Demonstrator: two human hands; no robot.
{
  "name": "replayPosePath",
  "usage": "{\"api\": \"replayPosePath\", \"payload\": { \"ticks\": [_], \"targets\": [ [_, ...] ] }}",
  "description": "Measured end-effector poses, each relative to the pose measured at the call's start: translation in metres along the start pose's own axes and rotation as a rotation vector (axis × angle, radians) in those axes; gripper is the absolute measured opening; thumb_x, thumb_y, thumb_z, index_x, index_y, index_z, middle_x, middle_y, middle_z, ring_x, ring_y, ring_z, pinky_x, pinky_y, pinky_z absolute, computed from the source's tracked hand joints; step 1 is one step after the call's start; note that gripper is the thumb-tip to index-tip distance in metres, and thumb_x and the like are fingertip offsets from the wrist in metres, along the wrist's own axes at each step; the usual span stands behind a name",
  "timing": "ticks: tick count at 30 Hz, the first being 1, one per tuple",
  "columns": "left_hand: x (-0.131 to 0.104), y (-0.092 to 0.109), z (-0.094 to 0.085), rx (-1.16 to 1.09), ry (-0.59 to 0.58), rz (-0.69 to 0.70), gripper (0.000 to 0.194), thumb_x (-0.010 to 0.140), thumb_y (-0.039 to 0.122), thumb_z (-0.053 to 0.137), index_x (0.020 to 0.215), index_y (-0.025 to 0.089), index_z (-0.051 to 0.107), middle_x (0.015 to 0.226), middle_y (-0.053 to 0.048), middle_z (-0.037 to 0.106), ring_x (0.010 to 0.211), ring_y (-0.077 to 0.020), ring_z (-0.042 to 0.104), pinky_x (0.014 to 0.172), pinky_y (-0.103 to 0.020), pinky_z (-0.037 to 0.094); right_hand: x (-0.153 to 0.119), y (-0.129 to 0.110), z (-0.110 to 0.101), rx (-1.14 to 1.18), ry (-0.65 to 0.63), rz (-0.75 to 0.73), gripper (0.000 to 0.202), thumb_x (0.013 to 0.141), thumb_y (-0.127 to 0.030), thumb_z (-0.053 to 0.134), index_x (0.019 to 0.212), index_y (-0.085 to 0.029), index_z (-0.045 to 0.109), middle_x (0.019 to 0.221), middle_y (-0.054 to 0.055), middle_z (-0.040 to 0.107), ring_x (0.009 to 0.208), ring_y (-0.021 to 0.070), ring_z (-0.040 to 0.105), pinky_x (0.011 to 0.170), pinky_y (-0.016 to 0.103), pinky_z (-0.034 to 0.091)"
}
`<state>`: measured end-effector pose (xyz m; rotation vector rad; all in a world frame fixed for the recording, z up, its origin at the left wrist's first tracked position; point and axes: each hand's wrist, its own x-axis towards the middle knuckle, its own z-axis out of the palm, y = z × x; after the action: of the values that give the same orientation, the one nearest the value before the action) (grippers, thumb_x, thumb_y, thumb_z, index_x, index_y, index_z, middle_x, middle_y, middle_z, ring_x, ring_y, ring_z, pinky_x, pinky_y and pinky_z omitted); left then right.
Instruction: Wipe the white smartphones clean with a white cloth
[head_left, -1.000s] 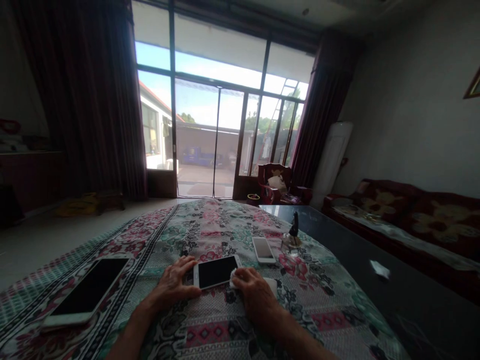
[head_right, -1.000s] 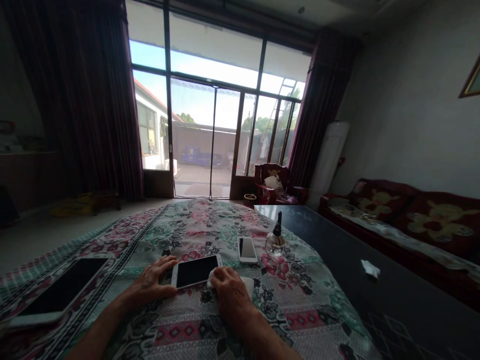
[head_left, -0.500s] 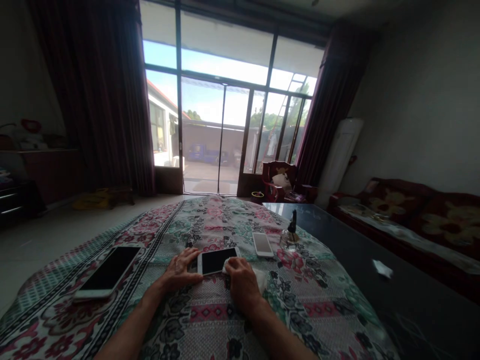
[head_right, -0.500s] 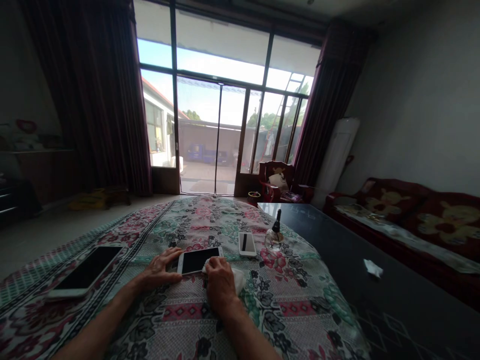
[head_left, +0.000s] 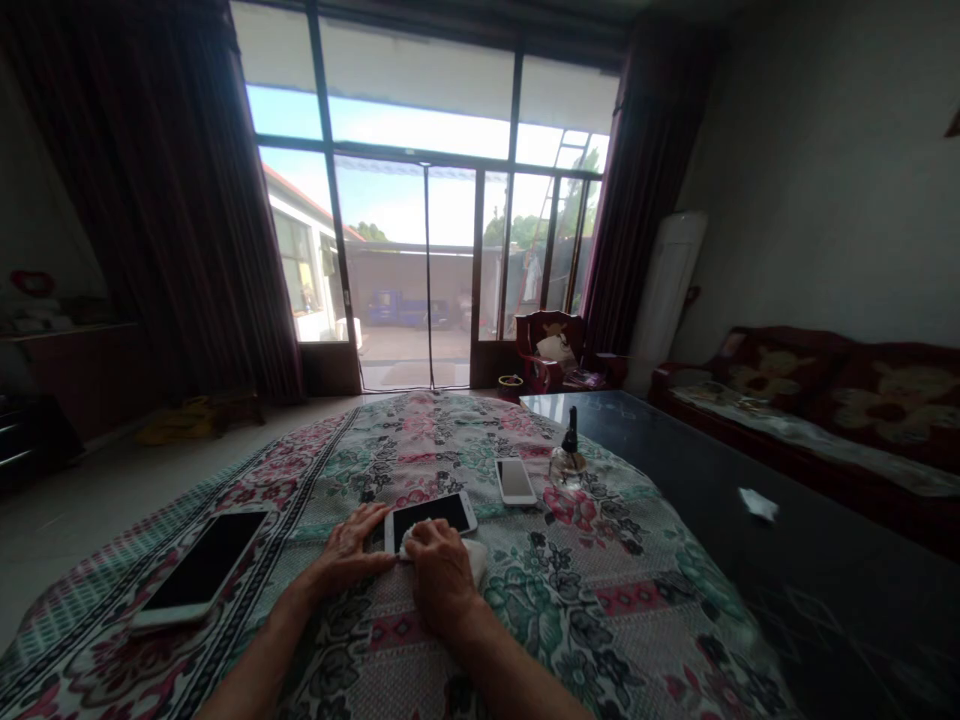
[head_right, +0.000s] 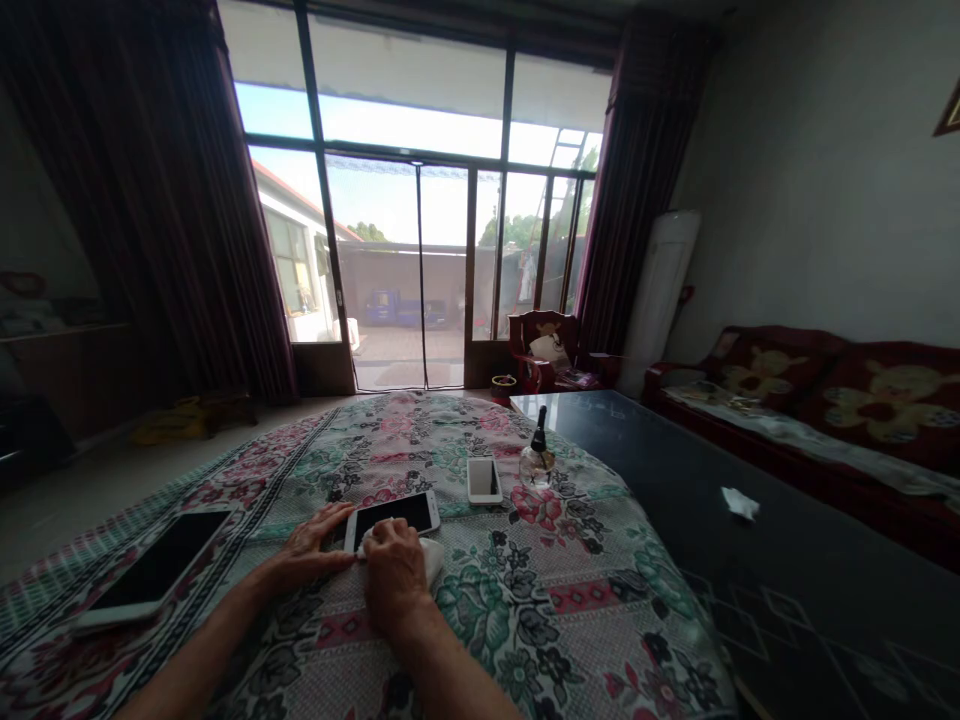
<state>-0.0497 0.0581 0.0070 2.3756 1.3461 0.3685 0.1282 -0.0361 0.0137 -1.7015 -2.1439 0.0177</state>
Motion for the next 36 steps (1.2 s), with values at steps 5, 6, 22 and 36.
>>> {"api": "replayPosePath", "payload": {
  "ticks": [5,6,22,36],
  "targets": [
    [-0.004,0.006,-0.006,-0.024,-0.009,-0.019,0.075,0.069,0.046,0.063,0.138,0.021,0.046,0.151,-0.006,0.037,0.143,-0.0300,0.022,0.116,-0.044,0.018,-0.007,0.030,-0.015,-0.002,0.098,0.221,0.026,0.085,-0.014,0.047,0.096,-0.022,0.069,0.111,0.006,0.062,0.106,0.0221,0.049,0.089,0.031,0.037],
    [-0.004,0.007,-0.006,-0.029,-0.009,-0.017,0.075,0.070,0.046,0.063,0.138,0.021,0.045,0.151,-0.006,0.037,0.143,-0.0296,0.022,0.116,-0.043,0.017,-0.008,0.036,-0.018,-0.010,0.117,0.262,0.028,0.085,-0.013,0.046,0.096,-0.022,0.070,0.111,0.006,0.063,0.105,0.0223,0.050,0.089,0.031,0.037],
    [-0.007,0.000,0.001,-0.050,0.042,0.019,0.077,0.070,0.047,0.064,0.138,0.018,0.046,0.149,-0.008,0.039,0.142,-0.0300,0.024,0.116,-0.043,0.019,0.005,0.031,-0.012,-0.050,0.121,0.293,0.035,0.084,-0.014,0.044,0.114,-0.020,0.060,0.122,0.008,0.057,0.115,0.0241,0.045,0.094,0.033,0.032],
    [0.002,-0.016,0.017,-0.055,0.128,0.054,0.066,0.069,0.037,0.067,0.131,0.019,0.054,0.145,-0.010,0.046,0.139,-0.0301,0.031,0.116,-0.044,0.023,0.028,-0.026,0.022,0.125,0.078,0.019,0.024,0.085,-0.027,0.051,0.106,-0.024,0.063,0.116,0.004,0.061,0.107,0.0231,0.047,0.090,0.036,0.033]
  ]
}}
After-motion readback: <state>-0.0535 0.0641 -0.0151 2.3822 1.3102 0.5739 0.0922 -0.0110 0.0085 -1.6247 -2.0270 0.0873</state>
